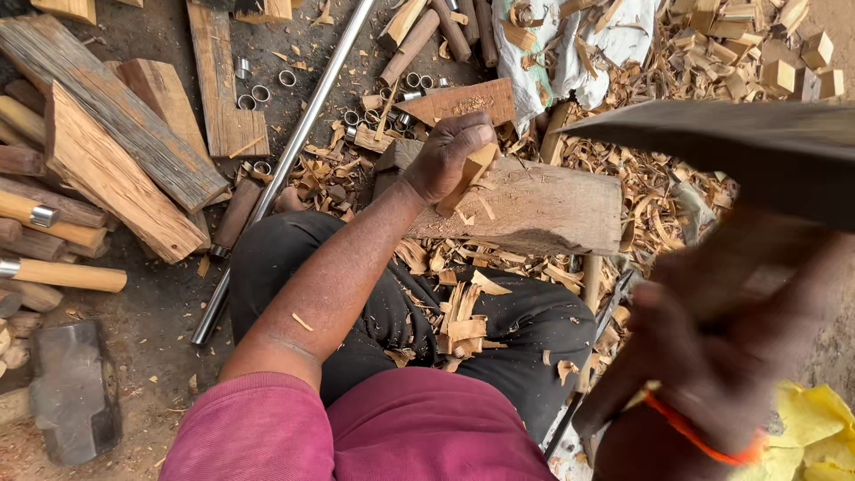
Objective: The person sits cross-legged on the ground and uses a hammer and chisel to carve a small piece of wood. They repeatedly strike the chisel to shape the wood, occasionally rotating it to work on different sides.
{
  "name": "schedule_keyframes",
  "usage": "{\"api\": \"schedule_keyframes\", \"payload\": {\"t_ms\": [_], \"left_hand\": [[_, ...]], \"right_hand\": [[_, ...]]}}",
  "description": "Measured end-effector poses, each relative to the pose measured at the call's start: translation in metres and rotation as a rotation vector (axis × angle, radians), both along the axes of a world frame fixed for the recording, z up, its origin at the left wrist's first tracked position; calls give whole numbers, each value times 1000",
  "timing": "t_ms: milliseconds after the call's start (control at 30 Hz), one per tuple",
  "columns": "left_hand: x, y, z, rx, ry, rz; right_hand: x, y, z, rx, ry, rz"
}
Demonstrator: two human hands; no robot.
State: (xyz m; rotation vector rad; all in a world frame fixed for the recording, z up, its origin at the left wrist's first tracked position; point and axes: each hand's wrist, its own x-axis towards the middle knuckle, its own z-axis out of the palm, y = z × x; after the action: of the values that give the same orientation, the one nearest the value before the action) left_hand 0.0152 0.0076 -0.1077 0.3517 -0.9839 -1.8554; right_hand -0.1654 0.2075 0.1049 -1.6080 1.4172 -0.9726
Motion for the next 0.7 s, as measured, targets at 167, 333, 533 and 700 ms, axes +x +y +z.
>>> {"api": "schedule_keyframes", "payload": {"t_ms": [167,333,533,700], "left_hand": [[5,-1,10,14,-86,66],[1,0,11,-57,-89,73],[2,0,-1,-98,-51,49],[-1,-8,-14,-409,-282,359]], "right_hand": [[-5,-12,-59,136,28,73],[15,0,1,-33,79,-1],[50,-10,50,-106,-245,-232],[45,-31,-30,78,88,49]]}}
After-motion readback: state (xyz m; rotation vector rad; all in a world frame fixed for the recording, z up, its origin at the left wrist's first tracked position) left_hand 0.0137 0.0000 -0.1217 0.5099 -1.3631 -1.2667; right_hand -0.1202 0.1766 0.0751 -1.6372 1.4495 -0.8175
